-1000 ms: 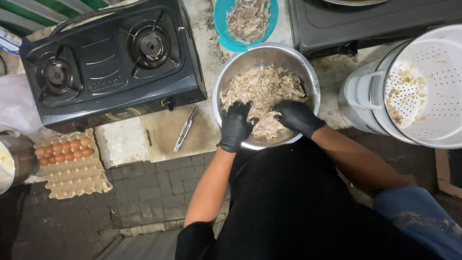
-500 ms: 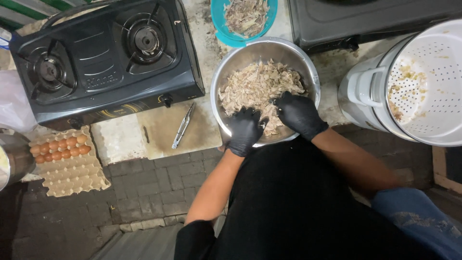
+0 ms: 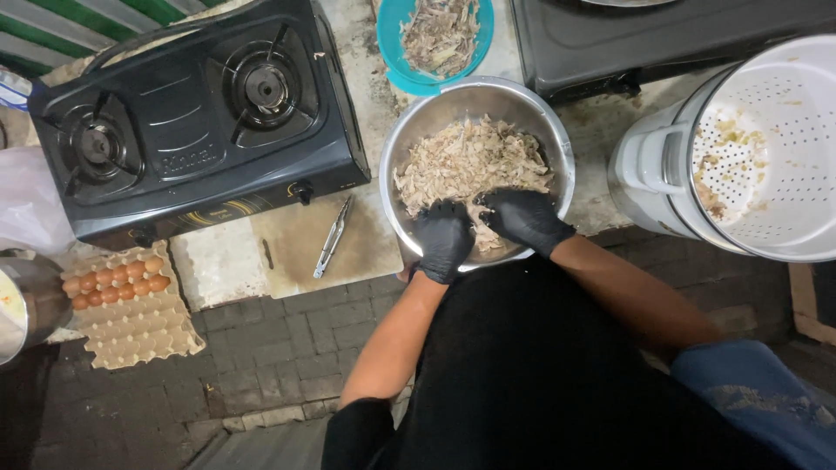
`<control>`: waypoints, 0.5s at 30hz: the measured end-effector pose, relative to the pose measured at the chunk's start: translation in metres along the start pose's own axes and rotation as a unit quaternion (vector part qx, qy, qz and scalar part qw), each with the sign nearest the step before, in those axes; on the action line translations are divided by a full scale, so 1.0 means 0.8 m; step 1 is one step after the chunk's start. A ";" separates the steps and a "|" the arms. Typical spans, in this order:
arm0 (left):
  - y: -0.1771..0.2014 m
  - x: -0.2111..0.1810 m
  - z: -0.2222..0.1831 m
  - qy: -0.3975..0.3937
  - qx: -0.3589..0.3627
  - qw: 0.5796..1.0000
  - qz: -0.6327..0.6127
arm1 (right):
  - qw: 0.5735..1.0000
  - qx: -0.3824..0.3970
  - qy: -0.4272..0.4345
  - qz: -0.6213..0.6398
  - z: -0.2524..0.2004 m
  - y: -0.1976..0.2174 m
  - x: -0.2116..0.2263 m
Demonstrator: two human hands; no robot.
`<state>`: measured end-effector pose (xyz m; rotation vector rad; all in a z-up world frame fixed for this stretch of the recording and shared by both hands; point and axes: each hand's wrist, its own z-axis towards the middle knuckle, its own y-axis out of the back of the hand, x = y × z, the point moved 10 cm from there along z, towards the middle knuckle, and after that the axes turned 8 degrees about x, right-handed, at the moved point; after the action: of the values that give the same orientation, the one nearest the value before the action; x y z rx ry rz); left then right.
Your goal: Shredding and mixing cooked meat by hand in a large bowl for food preparation.
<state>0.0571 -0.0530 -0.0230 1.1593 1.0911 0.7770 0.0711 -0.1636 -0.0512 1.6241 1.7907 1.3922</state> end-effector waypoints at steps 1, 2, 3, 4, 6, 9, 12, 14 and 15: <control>0.020 -0.003 0.000 -0.008 0.001 1.000 0.006 | 1.000 -0.004 -0.006 0.005 -0.001 0.002 0.000; 0.040 -0.007 0.002 -0.017 0.001 1.000 0.012 | 1.000 -0.009 -0.011 0.009 -0.001 0.006 -0.001; 0.038 -0.007 0.002 -0.017 0.000 1.000 0.012 | 1.000 -0.010 -0.011 0.009 0.005 -0.007 -0.005; 0.034 -0.007 0.002 -0.014 0.010 1.000 0.003 | 0.999 -0.043 0.006 -0.004 0.010 -0.011 -0.005; 0.025 -0.004 0.001 -0.010 0.018 1.000 -0.007 | 0.997 -0.076 0.024 -0.018 0.014 -0.016 -0.002; 0.011 -0.003 -0.002 -0.027 0.017 0.999 -0.004 | 0.990 -0.120 0.043 -0.066 0.011 -0.005 0.008; -0.001 0.005 -0.007 -0.016 0.011 1.000 -0.011 | 0.984 -0.141 0.076 -0.081 0.006 -0.001 0.018; -0.019 0.014 -0.012 -0.014 0.022 0.999 -0.026 | 0.977 -0.168 0.094 -0.093 0.001 -0.002 0.025; -0.020 0.015 -0.013 -0.012 0.022 0.999 -0.026 | 0.977 -0.167 0.095 -0.094 0.003 -0.010 0.021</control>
<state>0.0500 -0.0427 -0.0421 1.1699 1.1189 0.6994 0.0640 -0.1463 -0.0532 1.1545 1.6460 1.6967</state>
